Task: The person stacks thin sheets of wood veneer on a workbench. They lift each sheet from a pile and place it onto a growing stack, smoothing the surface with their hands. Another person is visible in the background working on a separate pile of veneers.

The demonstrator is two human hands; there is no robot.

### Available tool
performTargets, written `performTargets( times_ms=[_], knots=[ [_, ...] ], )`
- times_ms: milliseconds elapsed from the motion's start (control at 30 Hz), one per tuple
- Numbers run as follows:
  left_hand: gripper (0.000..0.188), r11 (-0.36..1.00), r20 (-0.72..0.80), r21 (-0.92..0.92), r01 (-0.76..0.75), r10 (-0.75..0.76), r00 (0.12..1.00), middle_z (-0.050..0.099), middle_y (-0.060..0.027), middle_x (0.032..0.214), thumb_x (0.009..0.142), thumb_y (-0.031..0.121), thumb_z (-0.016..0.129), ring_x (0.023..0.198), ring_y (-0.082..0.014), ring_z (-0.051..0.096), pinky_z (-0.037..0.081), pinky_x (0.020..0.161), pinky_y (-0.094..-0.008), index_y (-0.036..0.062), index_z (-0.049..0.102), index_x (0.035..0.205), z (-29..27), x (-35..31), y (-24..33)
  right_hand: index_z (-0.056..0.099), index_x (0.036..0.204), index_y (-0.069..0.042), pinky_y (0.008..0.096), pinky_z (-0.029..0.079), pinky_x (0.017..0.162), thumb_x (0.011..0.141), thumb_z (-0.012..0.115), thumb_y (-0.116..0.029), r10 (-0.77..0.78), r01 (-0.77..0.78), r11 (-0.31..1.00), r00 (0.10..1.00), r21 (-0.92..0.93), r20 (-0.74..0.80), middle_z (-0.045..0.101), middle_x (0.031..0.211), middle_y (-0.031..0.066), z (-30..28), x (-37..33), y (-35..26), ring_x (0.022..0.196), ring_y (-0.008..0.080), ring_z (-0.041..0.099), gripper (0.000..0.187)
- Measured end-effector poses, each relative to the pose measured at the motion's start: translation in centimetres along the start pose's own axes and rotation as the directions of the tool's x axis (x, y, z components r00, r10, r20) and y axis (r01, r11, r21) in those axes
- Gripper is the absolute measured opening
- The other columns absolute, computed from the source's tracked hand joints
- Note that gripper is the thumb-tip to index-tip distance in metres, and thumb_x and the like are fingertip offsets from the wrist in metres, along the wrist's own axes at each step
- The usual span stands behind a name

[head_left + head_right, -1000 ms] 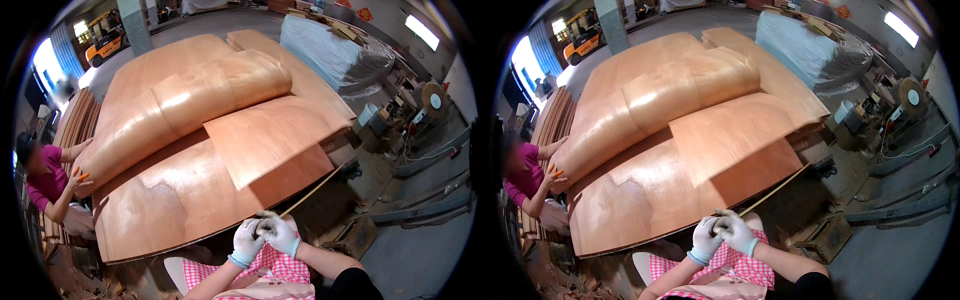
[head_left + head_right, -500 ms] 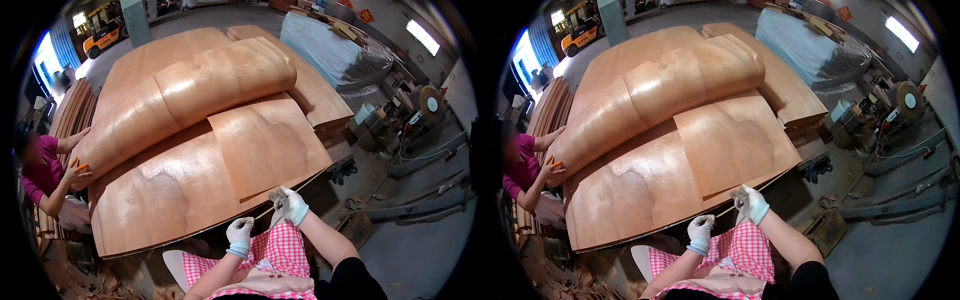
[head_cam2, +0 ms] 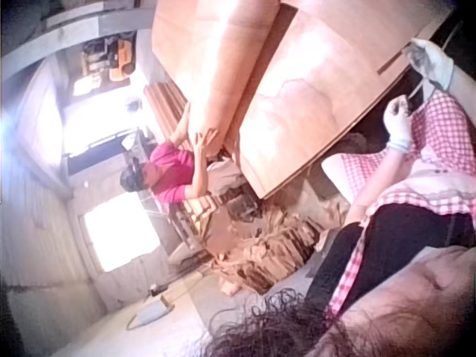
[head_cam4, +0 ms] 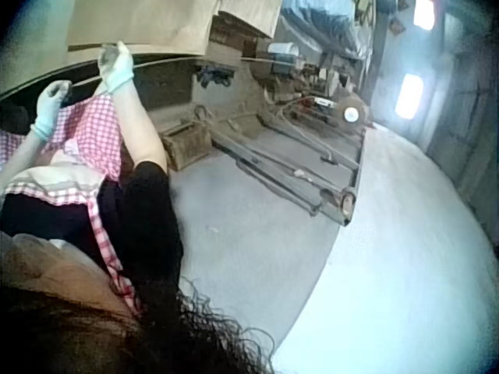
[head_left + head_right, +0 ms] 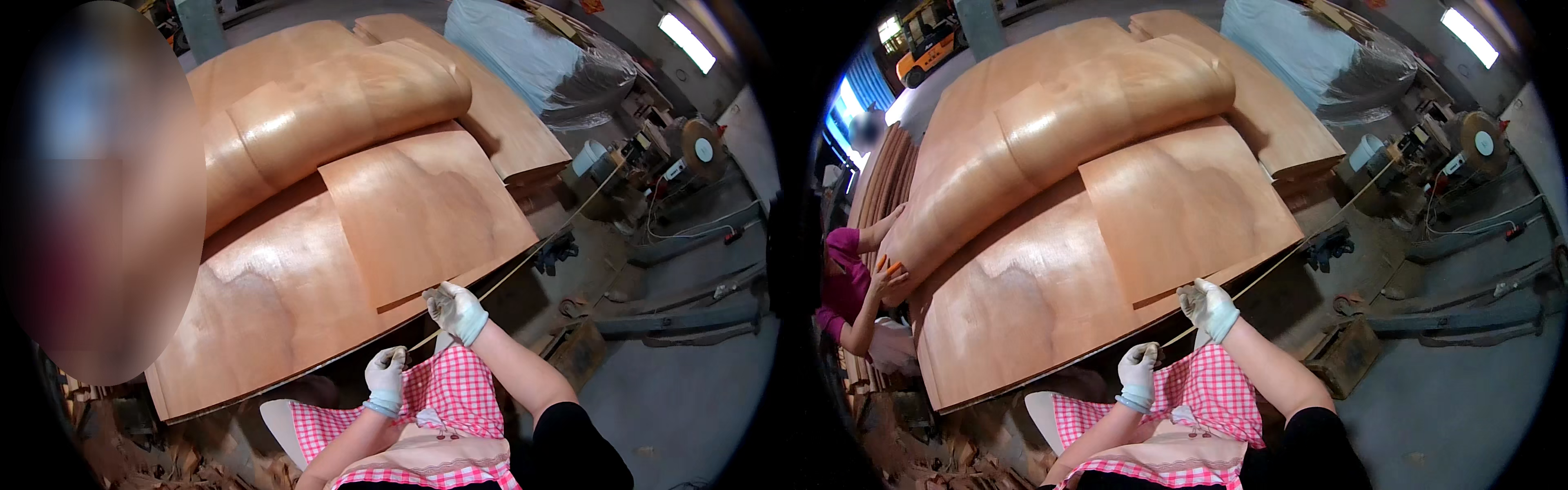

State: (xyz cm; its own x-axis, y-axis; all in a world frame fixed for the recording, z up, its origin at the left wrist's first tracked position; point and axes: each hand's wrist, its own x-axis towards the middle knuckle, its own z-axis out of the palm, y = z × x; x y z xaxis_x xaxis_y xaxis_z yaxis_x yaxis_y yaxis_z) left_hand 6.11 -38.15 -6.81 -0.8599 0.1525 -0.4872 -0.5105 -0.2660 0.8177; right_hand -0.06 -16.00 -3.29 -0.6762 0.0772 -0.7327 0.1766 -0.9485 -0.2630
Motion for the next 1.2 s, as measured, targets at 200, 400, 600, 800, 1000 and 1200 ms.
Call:
performTargets(
  times_ms=[200, 400, 600, 800, 1000, 1200],
  knots=[
    [0.008, 0.999, 0.009, 0.035, -0.026, 0.026, 1.000, 0.071, -0.0039, 0.082, 0.094, 0.008, 0.071, 0.071, -0.0119, 0.063, 0.052, 0.067, -0.0258, 0.0004, 0.072, 0.096, -0.1, 0.0, -0.1, 0.061, 0.101, -0.004, 0.0355, 0.061, 0.078, 0.106, 0.049, -0.019, -0.019, 0.019, 1.000, 0.998, 0.004, -0.055, 0.069, 0.089, 0.0111, 0.6, -1.0, 0.1, 0.084, 0.0250, 0.069, 0.020],
    [0.008, 0.998, 0.022, 0.036, -0.056, 0.056, 0.998, 0.069, -0.0032, 0.080, 0.094, 0.005, 0.069, 0.071, -0.0100, 0.061, 0.051, 0.069, -0.0249, -0.0018, 0.071, 0.093, 0.0, -0.6, 0.7, 0.063, 0.117, -0.003, 0.0348, 0.059, 0.079, 0.103, 0.055, -0.016, -0.250, 0.270, 0.807, 0.962, -0.525, 0.111, 0.069, 0.114, 0.0106, 3.1, -7.3, 0.3, 0.104, 0.0216, 0.067, 0.020],
    [0.010, 0.993, 0.033, 0.024, -0.118, 0.117, 0.993, 0.069, -0.0040, 0.081, 0.095, 0.009, 0.070, 0.069, -0.0111, 0.060, 0.049, 0.067, -0.0249, -0.0007, 0.071, 0.095, 0.7, -2.4, 3.7, 0.073, 0.106, -0.011, 0.0425, 0.053, 0.092, 0.097, 0.058, -0.031, -0.018, 0.494, -0.712, 0.698, -0.500, 0.716, 0.069, 0.114, 0.0100, 3.4, -9.4, -0.9, 0.110, 0.0314, 0.063, 0.027],
    [0.010, 0.980, -0.096, -0.073, -0.184, 0.177, 0.980, 0.067, -0.0045, 0.080, 0.094, 0.008, 0.070, 0.074, -0.0123, 0.060, 0.049, 0.069, -0.0259, -0.0011, 0.070, 0.090, -3.9, -3.0, 8.2, 0.073, 0.102, -0.013, 0.0449, 0.050, 0.097, 0.096, 0.058, -0.033, 0.172, 0.564, -0.745, 0.677, -0.355, 0.715, 0.070, 0.094, 0.0108, 6.3, -10.4, 0.7, 0.096, 0.0301, 0.066, 0.026],
    [0.010, 0.954, -0.395, -0.071, -0.292, 0.242, 0.886, 0.066, -0.0027, 0.078, 0.095, 0.007, 0.069, 0.067, -0.0113, 0.059, 0.046, 0.063, -0.0243, -0.0003, 0.071, 0.088, -14.4, -2.9, 10.8, 0.071, 0.112, -0.010, 0.0450, 0.040, 0.113, 0.094, 0.063, -0.029, 0.139, 0.585, -0.723, 0.645, -0.368, 0.751, 0.071, 0.105, 0.0135, 7.3, -8.3, 2.8, 0.107, 0.0323, 0.065, 0.028],
    [0.009, 0.914, -0.589, -0.072, -0.400, 0.284, 0.757, 0.070, -0.0040, 0.081, 0.094, 0.008, 0.071, 0.070, -0.0110, 0.063, 0.049, 0.063, -0.0226, -0.0004, 0.072, 0.095, -23.4, -5.6, 12.4, 0.071, 0.110, -0.007, 0.0453, 0.046, 0.103, 0.093, 0.064, -0.026, 0.186, 0.604, -0.779, 0.481, -0.170, 0.857, 0.070, 0.110, 0.0139, 10.9, -7.7, 5.5, 0.111, 0.0356, 0.062, 0.027]
  ],
)
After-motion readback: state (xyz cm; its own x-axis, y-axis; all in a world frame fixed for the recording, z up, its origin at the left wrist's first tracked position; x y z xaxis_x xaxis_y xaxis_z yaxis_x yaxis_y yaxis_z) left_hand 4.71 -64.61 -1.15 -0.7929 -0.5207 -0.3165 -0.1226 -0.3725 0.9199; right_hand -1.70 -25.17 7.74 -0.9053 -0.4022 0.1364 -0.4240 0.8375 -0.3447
